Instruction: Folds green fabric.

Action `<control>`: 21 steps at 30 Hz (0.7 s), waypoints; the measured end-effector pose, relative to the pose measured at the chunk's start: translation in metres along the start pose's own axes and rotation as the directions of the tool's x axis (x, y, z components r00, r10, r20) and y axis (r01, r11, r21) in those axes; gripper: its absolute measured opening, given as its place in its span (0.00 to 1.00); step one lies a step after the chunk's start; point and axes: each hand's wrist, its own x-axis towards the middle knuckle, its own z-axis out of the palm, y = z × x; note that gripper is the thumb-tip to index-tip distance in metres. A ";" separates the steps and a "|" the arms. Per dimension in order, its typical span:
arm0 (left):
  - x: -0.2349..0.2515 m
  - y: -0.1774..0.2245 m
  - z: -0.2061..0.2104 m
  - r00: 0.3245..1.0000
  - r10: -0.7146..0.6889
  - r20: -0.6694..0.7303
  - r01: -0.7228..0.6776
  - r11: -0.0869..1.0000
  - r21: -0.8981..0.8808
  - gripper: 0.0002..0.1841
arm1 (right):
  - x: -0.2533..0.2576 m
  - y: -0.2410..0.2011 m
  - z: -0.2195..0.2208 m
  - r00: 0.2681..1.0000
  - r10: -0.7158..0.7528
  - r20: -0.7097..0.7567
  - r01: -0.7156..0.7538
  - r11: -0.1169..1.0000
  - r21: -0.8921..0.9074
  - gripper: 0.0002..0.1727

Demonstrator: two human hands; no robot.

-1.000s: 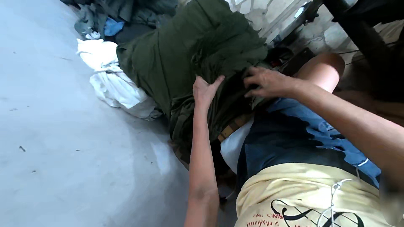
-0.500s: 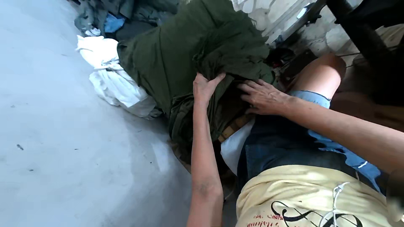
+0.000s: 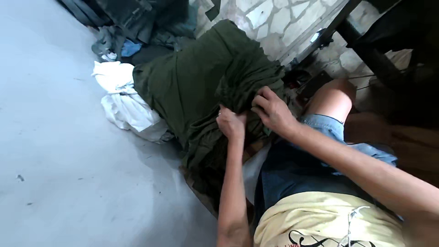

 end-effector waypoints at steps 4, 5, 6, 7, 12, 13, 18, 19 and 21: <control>0.011 -0.017 -0.039 0.989 0.078 -0.129 -0.110 0.959 -0.262 0.41 | -0.030 -0.021 0.004 0.943 0.301 0.139 -0.331 0.886 0.326 0.19; 0.008 -0.019 -0.044 0.972 0.135 -0.191 -0.183 0.948 -0.260 0.44 | -0.021 -0.017 0.008 0.823 0.439 0.359 -0.567 0.644 0.513 0.27; 0.006 -0.019 -0.046 0.949 0.190 -0.250 -0.249 0.941 -0.231 0.47 | -0.008 -0.007 0.016 0.693 0.508 0.512 -0.698 0.294 0.652 0.33; 0.004 -0.018 -0.045 0.928 0.231 -0.291 -0.293 0.938 -0.188 0.49 | 0.007 0.002 0.025 0.600 0.563 0.567 -0.676 -0.022 0.737 0.33; -0.010 -0.019 -0.014 0.885 0.379 -0.270 -0.400 0.916 -0.025 0.57 | 0.035 0.000 0.013 0.632 0.689 0.354 -0.183 -0.310 0.933 0.29; -0.014 -0.018 -0.009 0.859 0.441 -0.260 -0.456 0.890 -0.001 0.53 | 0.031 0.001 0.003 0.642 0.667 0.378 -0.232 -0.301 0.925 0.34; -0.036 -0.010 0.012 0.661 0.731 -0.169 -0.711 0.682 0.170 0.20 | 0.002 0.011 -0.028 0.781 0.397 0.482 -0.557 0.093 0.825 0.55; -0.040 -0.007 0.015 0.660 0.737 -0.145 -0.717 0.676 0.172 0.18 | 0.002 0.013 -0.029 0.770 0.385 0.508 -0.606 0.197 0.770 0.51; -0.050 0.003 0.017 0.708 0.703 -0.067 -0.688 0.708 0.158 0.18 | 0.011 0.010 -0.027 0.688 0.503 0.524 -0.698 0.261 0.666 0.38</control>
